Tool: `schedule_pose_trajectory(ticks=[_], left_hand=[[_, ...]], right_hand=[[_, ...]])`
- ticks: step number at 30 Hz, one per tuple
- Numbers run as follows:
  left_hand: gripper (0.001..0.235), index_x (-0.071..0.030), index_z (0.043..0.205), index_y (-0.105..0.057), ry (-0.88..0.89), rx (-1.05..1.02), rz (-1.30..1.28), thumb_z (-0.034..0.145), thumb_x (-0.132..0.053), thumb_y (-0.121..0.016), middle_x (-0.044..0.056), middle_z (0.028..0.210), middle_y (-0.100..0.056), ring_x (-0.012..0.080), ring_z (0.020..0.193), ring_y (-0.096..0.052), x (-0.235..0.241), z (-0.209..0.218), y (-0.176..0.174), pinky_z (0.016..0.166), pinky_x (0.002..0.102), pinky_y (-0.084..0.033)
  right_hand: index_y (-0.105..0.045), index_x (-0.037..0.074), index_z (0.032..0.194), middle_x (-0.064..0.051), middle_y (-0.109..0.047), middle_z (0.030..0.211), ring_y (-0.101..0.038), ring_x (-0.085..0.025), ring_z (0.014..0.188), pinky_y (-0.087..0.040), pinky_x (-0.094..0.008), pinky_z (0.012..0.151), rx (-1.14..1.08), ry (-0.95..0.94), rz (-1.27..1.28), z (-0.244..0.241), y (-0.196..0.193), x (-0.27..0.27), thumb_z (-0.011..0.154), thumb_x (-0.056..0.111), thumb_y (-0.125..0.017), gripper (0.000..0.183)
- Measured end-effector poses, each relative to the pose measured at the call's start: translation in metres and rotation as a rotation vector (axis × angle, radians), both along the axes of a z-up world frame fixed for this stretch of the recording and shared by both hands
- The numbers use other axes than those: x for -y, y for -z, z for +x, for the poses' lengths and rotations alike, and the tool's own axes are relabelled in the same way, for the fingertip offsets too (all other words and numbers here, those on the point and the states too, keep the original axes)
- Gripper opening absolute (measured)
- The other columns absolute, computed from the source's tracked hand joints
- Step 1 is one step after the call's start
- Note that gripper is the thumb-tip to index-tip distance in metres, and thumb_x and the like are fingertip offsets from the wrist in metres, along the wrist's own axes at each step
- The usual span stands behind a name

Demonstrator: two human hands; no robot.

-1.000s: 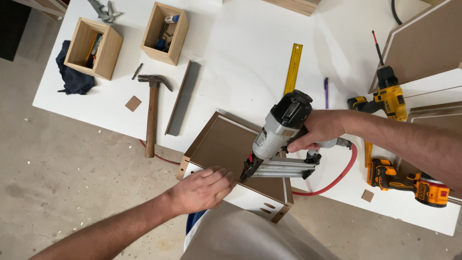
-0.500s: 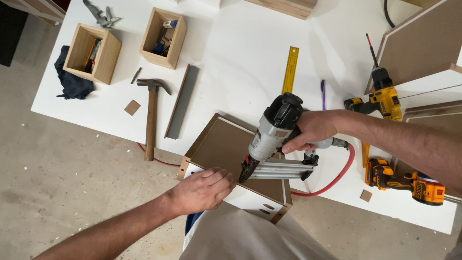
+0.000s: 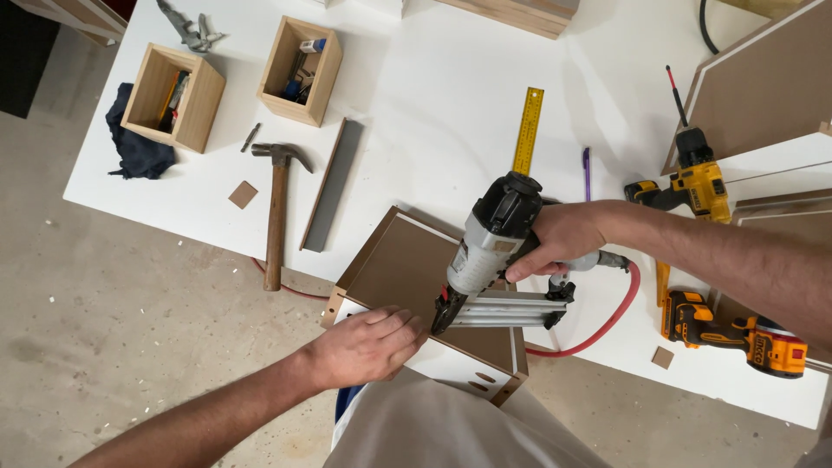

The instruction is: Assembling a wooden drawer using a drill, nail gun, and hammer on a workbench.

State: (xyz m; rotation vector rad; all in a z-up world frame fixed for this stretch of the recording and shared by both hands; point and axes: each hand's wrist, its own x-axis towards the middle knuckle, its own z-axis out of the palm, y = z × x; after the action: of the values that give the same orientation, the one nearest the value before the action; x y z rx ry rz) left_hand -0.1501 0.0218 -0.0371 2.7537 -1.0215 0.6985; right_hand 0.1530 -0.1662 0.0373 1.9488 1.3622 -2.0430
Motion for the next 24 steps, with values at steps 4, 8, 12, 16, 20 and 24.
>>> schedule_pose_trajectory(ticks=[4, 8, 12, 16, 20, 24], left_hand=[[0.032, -0.002, 0.124, -0.068, 0.029, -0.033, 0.050, 0.100, -0.019, -0.054, 0.012, 0.119, -0.065, 0.0245, 0.109, -0.062, -0.001, -0.002, 0.006, 0.100, 0.034, -0.054], [0.027, -0.002, 0.119, -0.070, 0.031, -0.005, 0.010, 0.101, -0.015, -0.053, 0.013, 0.116, -0.066, 0.0241, 0.107, -0.063, 0.001, 0.000, 0.008, 0.097, 0.033, -0.054], [0.053, -0.002, 0.130, -0.066, 0.022, -0.113, 0.185, 0.093, -0.041, -0.064, 0.017, 0.132, -0.064, 0.0276, 0.116, -0.060, -0.004, 0.000, 0.011, 0.099, 0.036, -0.050], [0.042, -0.005, 0.107, -0.064, 0.079, -0.112, -0.168, 0.072, -0.028, -0.064, 0.011, 0.102, -0.055, 0.0291, 0.098, -0.061, -0.017, 0.041, 0.006, 0.089, 0.041, -0.053], [0.078, 0.000, 0.130, -0.056, 0.128, -0.574, -0.037, 0.064, -0.033, -0.081, 0.015, 0.120, -0.054, 0.0356, 0.111, -0.053, -0.032, 0.095, -0.012, 0.100, 0.046, -0.044], [0.077, -0.007, 0.131, -0.055, 0.101, -0.676, -0.039, 0.066, -0.038, -0.084, 0.013, 0.127, -0.052, 0.0330, 0.119, -0.048, -0.033, 0.126, -0.016, 0.110, 0.041, -0.035]], right_hand=[[-0.051, 0.012, 0.047, 0.001, -0.057, 0.047, -0.058, -0.012, 0.055, -0.053, -0.026, 0.085, 0.023, -0.010, -0.004, -0.002, -0.004, -0.002, 0.094, 0.052, -0.064, 0.063], [-0.052, 0.010, 0.050, -0.002, -0.056, 0.048, -0.055, -0.014, 0.050, -0.056, -0.028, 0.076, -0.077, 0.064, 0.009, 0.003, 0.000, 0.002, 0.095, 0.043, -0.066, 0.057], [-0.057, 0.013, 0.049, 0.001, -0.063, 0.051, -0.067, -0.014, 0.058, -0.055, -0.028, 0.099, 0.069, 0.113, 0.057, 0.016, 0.001, 0.024, 0.092, 0.052, -0.059, 0.058], [-0.067, 0.005, 0.052, -0.015, -0.073, 0.059, -0.069, -0.028, 0.069, -0.054, -0.036, 0.078, 0.306, 0.448, 0.029, 0.012, -0.020, 0.068, 0.089, 0.057, -0.066, 0.064], [-0.062, 0.007, 0.051, -0.007, -0.068, 0.056, -0.062, -0.022, 0.064, -0.045, -0.033, 0.075, 0.620, 0.978, 0.189, -0.034, -0.053, 0.113, 0.099, 0.049, -0.059, 0.063], [-0.059, 0.005, 0.066, -0.008, -0.061, 0.058, -0.056, -0.019, 0.054, -0.048, -0.034, 0.061, 0.653, 1.624, 0.533, -0.093, -0.024, 0.172, 0.102, 0.030, -0.065, 0.044]])
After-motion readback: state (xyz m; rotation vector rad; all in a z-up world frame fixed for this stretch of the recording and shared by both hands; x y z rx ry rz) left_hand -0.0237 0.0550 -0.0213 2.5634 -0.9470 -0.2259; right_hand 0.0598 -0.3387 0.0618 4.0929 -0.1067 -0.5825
